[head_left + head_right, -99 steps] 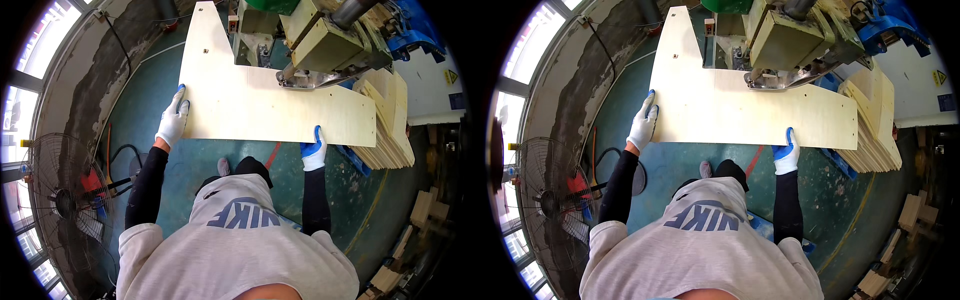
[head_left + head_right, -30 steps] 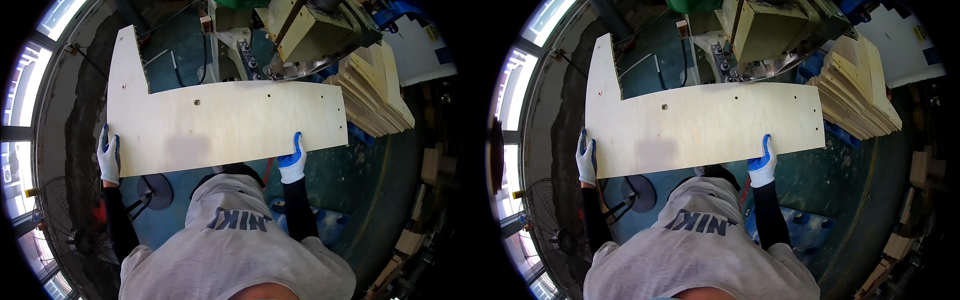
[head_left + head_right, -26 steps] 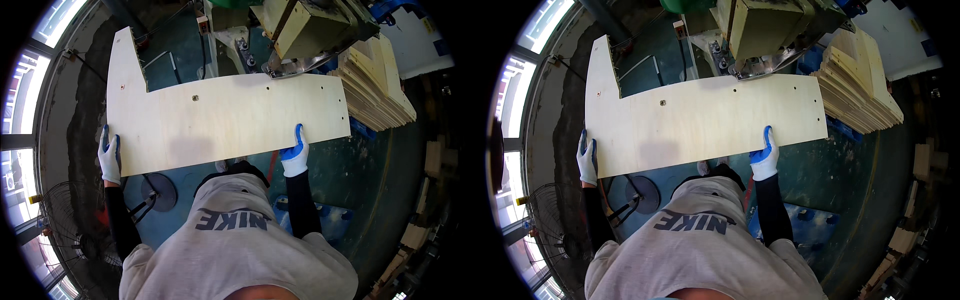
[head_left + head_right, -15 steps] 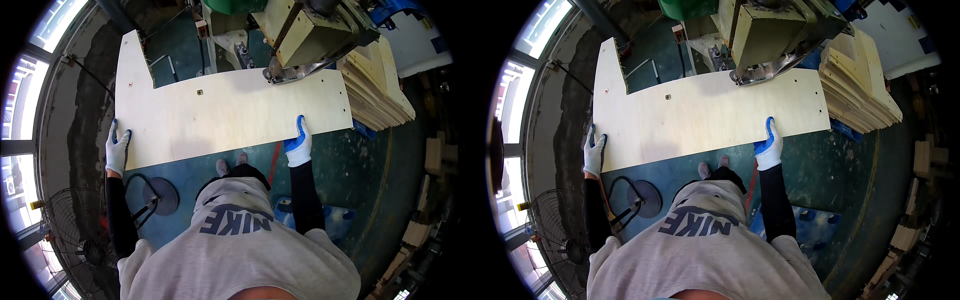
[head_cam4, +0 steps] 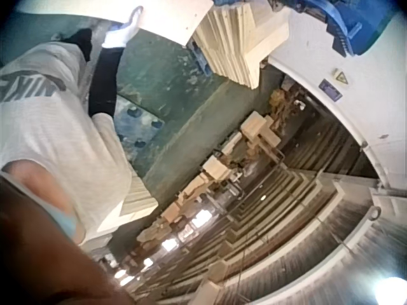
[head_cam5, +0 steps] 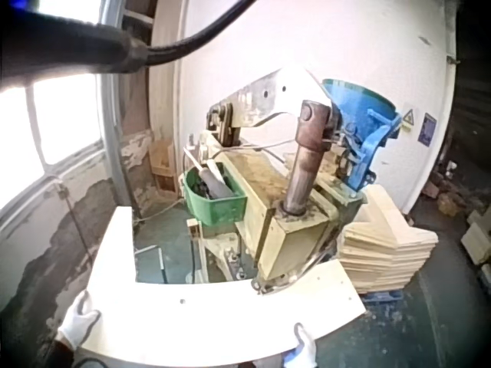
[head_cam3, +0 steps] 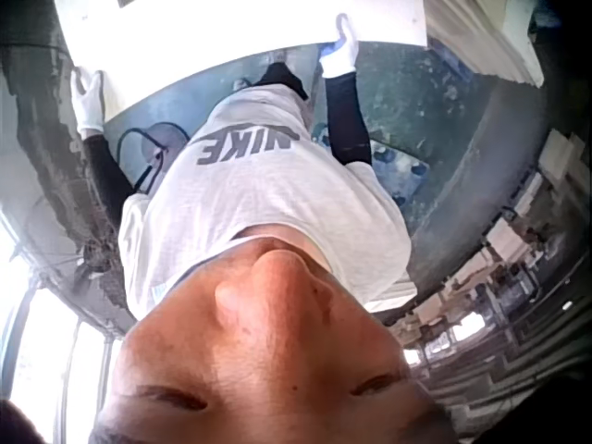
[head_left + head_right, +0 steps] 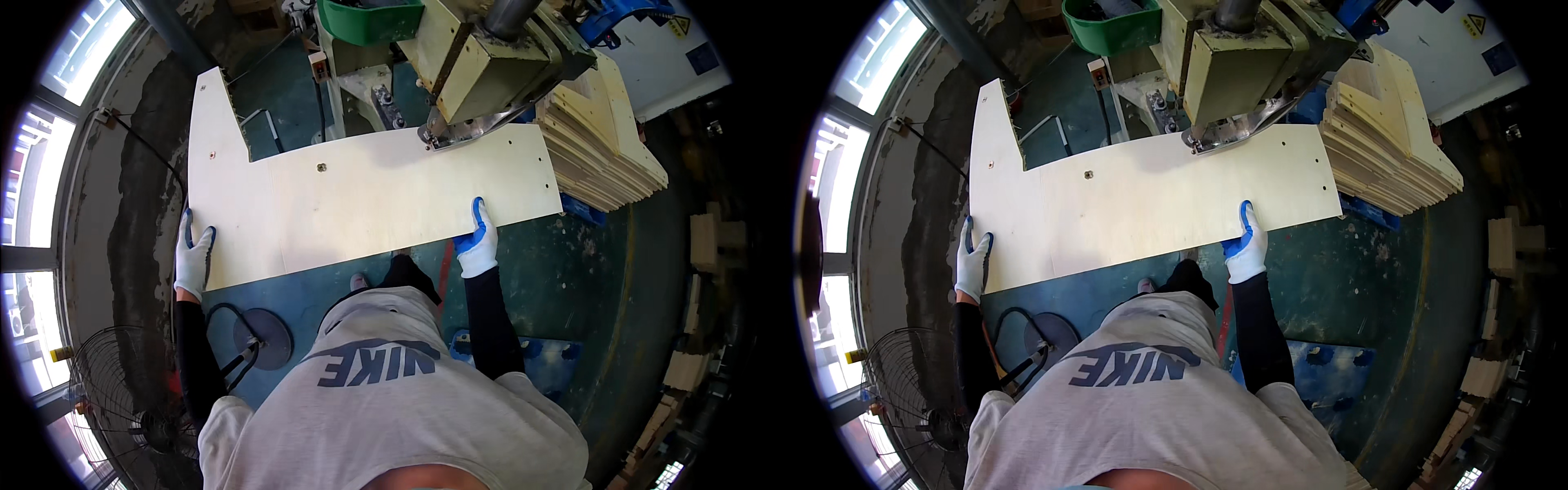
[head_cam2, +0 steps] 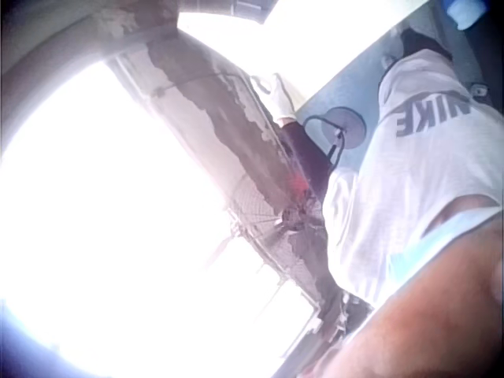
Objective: The person staples large L-shaped wooden boards using a pneumatic industrial stapler, then stacks the stapled boards onto a wooden pallet.
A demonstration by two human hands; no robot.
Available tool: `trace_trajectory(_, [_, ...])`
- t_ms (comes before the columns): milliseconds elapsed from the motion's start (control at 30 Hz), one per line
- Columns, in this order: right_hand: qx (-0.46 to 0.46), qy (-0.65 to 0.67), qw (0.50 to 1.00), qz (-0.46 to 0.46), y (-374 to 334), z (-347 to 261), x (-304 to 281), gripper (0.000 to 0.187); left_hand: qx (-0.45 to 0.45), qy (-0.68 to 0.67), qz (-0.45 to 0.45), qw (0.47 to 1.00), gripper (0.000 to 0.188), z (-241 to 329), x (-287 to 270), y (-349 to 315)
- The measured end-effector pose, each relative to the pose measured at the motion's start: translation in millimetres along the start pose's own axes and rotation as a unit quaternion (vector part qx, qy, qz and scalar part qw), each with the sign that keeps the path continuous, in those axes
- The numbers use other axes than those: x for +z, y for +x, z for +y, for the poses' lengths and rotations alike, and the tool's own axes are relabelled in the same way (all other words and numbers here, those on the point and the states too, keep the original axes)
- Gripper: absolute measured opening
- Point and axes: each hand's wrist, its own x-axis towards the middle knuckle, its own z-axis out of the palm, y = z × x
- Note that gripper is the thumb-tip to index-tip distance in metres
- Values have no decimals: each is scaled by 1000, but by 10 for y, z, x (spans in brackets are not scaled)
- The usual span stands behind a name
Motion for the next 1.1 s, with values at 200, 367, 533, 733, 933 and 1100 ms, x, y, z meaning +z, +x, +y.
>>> trace_trajectory(200, [-3,-6,999,-32,-4,-150,-125,45,-10,-34,-25,999,64,-127,-68,24])
trace_trajectory(367, [-108,35,992,-57,112,-1089,-139,47,-49,-54,9,997,62,-94,-33,40])
trace_trajectory(533, [-147,-102,983,-28,336,-1267,-506,48,9,-57,108,992,56,-390,-47,-50])
trace_trajectory(733, [-38,-10,999,-6,-240,-141,-134,44,-11,-43,175,984,46,-1063,-1624,-163])
trace_trajectory(933, [-87,-22,996,-12,-228,190,109,45,-16,-22,174,984,44,-957,-1845,9])
trace_trajectory(1100, [-109,-43,993,0,-49,171,135,45,-6,22,133,991,54,-962,-1726,225])
